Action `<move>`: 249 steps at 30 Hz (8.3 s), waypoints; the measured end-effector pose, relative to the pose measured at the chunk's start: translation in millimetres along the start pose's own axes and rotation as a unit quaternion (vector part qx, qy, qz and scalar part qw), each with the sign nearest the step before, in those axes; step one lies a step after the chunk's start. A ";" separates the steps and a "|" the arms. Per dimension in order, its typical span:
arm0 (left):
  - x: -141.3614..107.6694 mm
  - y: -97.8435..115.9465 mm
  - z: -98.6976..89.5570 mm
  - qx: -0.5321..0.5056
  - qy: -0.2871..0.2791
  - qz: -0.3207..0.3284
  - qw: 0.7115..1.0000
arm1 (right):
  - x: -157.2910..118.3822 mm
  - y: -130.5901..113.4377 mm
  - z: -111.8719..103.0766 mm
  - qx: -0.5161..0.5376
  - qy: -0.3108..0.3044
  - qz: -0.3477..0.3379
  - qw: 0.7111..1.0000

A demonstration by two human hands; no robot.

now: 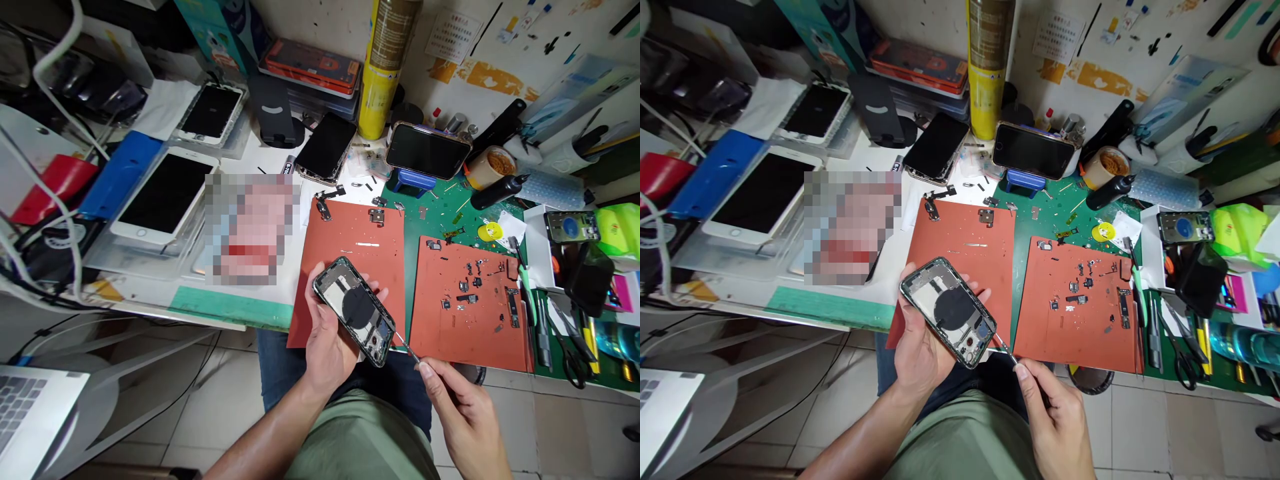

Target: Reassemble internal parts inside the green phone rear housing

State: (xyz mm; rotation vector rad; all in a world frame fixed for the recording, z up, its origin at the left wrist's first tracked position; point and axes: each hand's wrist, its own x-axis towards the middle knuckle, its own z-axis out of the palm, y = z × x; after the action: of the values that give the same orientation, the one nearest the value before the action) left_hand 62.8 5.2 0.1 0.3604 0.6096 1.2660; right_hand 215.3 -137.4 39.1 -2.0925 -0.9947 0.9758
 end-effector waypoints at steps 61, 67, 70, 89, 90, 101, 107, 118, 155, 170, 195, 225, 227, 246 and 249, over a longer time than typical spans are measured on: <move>-11.1 -2.9 0.8 0.021 0.014 0.037 0.999 | -3.2 -0.5 38.5 0.067 0.042 -0.001 0.997; -14.3 -4.8 4.2 0.053 0.027 0.065 0.996 | -8.7 -9.8 49.1 0.096 0.052 0.043 0.993; -15.0 -4.8 7.0 0.064 0.021 0.074 0.995 | -9.8 -10.2 52.3 0.102 0.032 0.048 0.993; -16.0 -0.5 4.3 0.083 0.044 0.057 0.994 | 5.7 -2.4 30.4 0.059 -0.031 -0.024 0.998; -15.8 -0.2 4.6 0.084 0.049 0.059 0.994 | 6.0 -2.1 30.7 0.061 -0.031 -0.028 0.997; -15.2 -1.9 0.6 0.065 0.045 0.070 0.994 | 7.4 -2.1 36.7 0.072 -0.011 -0.045 0.996; -15.8 -3.0 0.3 0.095 0.047 0.084 0.991 | 8.2 -6.6 41.5 0.083 0.010 -0.055 0.995; -15.5 -5.7 1.2 0.067 0.043 0.080 0.994 | 5.2 0.5 34.7 0.034 -0.012 -0.056 0.998; -16.7 -5.7 2.0 0.088 0.042 0.088 0.991 | -6.5 -3.1 31.9 0.035 -0.001 -0.007 0.999; -16.6 -6.2 2.4 0.080 0.039 0.087 0.992 | -7.2 -1.1 31.3 0.042 0.000 0.000 0.999; -16.6 -5.7 -0.7 0.095 0.039 0.080 0.991 | 0.7 -6.7 35.2 0.046 -0.005 -0.023 0.999; -19.5 -5.1 0.8 0.097 0.102 0.058 0.988 | 7.5 -0.1 63.3 0.065 0.073 -0.138 0.986; -19.4 -4.6 2.0 0.100 0.098 0.051 0.989 | 9.0 -4.1 64.1 0.068 0.079 -0.146 0.984; -19.6 -4.6 3.5 0.097 0.087 0.042 0.991 | 5.8 2.6 75.5 0.083 0.077 -0.158 0.981; -19.3 -4.8 1.8 0.093 0.081 0.046 0.991 | 1.4 7.4 75.1 0.074 0.079 -0.154 0.982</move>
State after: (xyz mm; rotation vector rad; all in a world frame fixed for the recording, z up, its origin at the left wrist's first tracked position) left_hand 64.2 -14.5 3.2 0.4476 0.8616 1.3383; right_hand 157.3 -124.3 -7.4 -1.7961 -1.0870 0.6950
